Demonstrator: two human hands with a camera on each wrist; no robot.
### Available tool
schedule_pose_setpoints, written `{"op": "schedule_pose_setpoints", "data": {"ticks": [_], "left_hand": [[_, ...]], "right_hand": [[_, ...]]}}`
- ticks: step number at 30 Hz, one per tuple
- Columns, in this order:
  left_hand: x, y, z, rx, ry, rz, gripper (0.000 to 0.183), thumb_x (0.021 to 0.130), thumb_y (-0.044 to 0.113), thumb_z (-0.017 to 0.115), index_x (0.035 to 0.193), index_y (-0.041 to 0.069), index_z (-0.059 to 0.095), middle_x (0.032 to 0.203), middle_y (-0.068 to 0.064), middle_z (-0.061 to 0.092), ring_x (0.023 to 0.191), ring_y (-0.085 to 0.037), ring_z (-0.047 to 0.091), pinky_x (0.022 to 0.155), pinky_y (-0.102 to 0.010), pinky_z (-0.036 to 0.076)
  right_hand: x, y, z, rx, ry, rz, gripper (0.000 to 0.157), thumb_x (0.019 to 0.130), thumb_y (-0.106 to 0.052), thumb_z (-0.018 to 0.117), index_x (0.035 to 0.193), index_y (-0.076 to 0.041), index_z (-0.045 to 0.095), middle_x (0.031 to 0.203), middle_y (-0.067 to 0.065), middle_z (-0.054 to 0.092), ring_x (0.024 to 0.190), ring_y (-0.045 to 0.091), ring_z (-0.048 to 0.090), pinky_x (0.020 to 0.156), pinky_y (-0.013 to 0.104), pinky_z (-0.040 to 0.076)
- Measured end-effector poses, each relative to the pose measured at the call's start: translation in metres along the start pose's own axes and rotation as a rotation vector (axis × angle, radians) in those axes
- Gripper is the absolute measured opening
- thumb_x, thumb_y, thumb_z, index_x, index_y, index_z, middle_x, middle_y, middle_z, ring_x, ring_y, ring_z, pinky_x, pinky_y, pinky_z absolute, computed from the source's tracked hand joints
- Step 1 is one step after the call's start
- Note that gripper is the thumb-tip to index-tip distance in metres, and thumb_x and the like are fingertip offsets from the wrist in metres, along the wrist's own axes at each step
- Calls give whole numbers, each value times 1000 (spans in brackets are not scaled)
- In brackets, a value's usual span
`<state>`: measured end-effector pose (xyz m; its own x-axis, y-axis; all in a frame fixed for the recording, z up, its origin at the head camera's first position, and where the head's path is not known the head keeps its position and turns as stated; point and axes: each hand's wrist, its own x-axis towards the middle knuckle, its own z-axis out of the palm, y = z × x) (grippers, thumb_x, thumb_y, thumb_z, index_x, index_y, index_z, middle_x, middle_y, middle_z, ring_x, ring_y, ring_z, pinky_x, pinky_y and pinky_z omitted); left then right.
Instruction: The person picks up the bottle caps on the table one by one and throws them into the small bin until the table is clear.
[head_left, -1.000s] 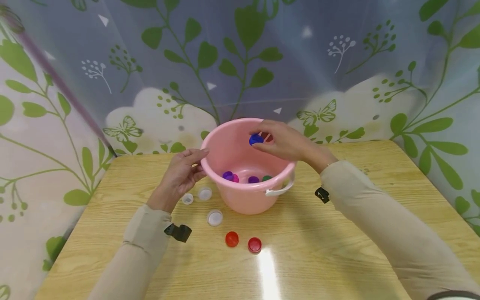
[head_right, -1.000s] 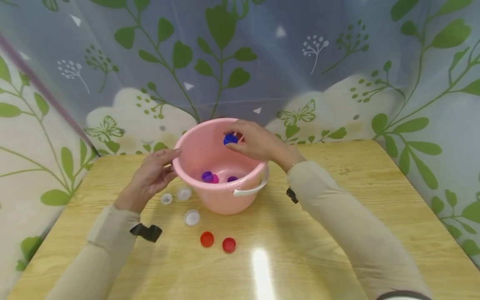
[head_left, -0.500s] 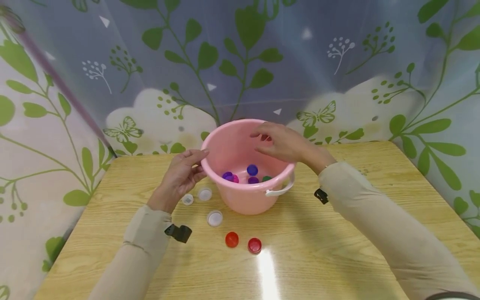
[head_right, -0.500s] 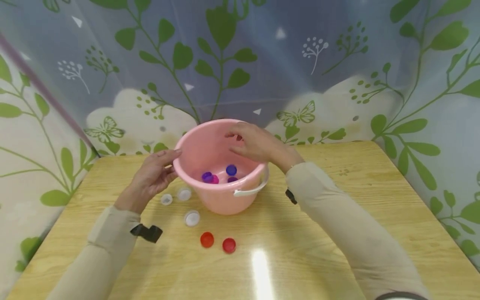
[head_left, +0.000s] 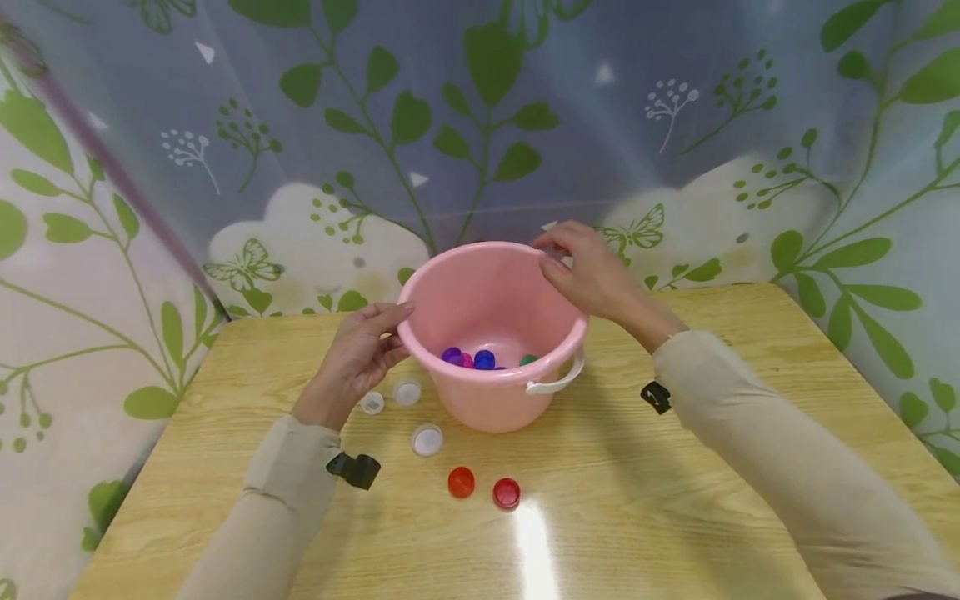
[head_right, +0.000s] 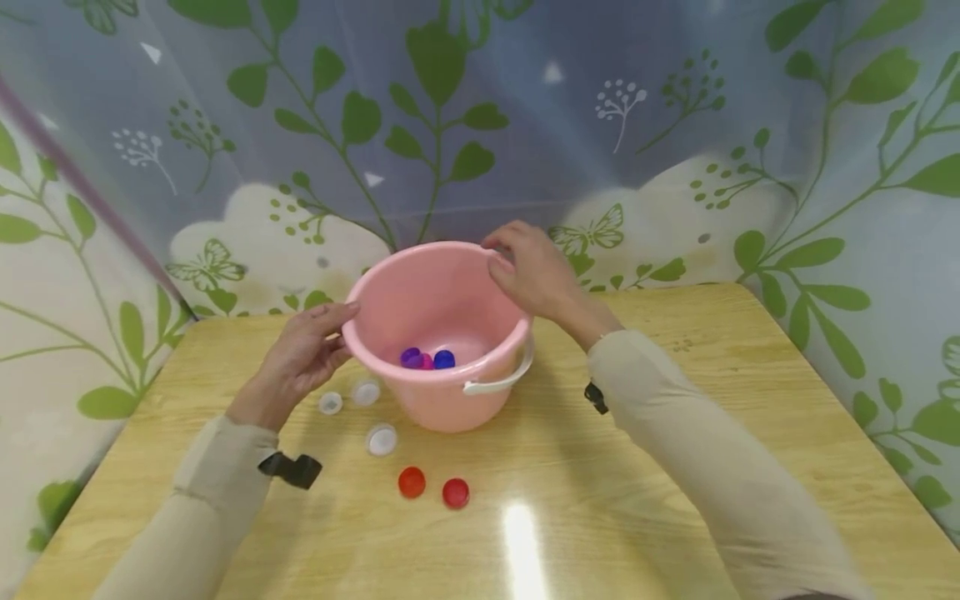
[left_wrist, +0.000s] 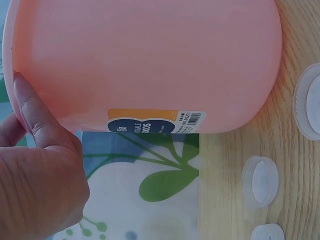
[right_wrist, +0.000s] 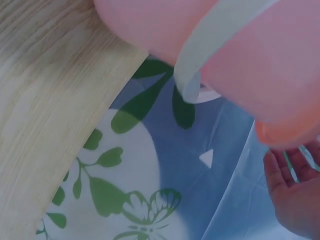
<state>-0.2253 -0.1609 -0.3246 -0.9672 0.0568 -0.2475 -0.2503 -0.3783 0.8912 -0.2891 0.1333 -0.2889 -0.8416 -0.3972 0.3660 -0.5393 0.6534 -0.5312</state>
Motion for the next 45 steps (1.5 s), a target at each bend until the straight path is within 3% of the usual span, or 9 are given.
{"op": "schedule_pose_setpoints", "data": {"ticks": [11, 21, 26, 32, 45], "left_hand": [[0, -1, 0, -9, 11, 5, 20, 92, 16, 66, 99, 1, 56, 81, -9, 56, 57, -12, 58, 54, -19, 56], [0, -2, 0, -24, 5, 7, 20, 92, 15, 66, 100, 1, 55, 82, -10, 57, 58, -13, 59, 54, -19, 56], [0, -2, -1, -24, 7, 9, 19, 92, 16, 66, 99, 1, 55, 81, -10, 57, 58, -13, 59, 54, -19, 56], [-1, -1, 0, -31, 8, 5, 18, 92, 15, 66, 98, 2, 57, 82, -9, 57, 58, -13, 59, 54, -19, 56], [1, -3, 0, -18, 0, -1, 25, 92, 17, 67, 106, 1, 54, 88, -10, 55, 60, -12, 58, 56, -18, 56]], "right_hand": [[-12, 14, -19, 120, -88, 214, 42, 95, -21, 56, 130, 1, 51, 126, 17, 54, 105, 31, 58, 82, 42, 54], [-18, 19, -25, 570, -283, 442, 41, 98, -21, 54, 132, 1, 48, 120, 19, 56, 101, 27, 59, 82, 36, 57], [-20, 21, -25, 711, -339, 484, 45, 98, -18, 54, 135, 5, 44, 120, 20, 55, 101, 27, 60, 83, 38, 56], [-21, 28, -24, 857, -348, 545, 47, 98, -16, 55, 137, 7, 41, 117, 18, 57, 95, 24, 64, 82, 37, 57], [-26, 33, -22, 1062, -377, 587, 51, 100, -14, 52, 143, 5, 33, 119, 15, 53, 90, 19, 65, 81, 30, 56]]}}
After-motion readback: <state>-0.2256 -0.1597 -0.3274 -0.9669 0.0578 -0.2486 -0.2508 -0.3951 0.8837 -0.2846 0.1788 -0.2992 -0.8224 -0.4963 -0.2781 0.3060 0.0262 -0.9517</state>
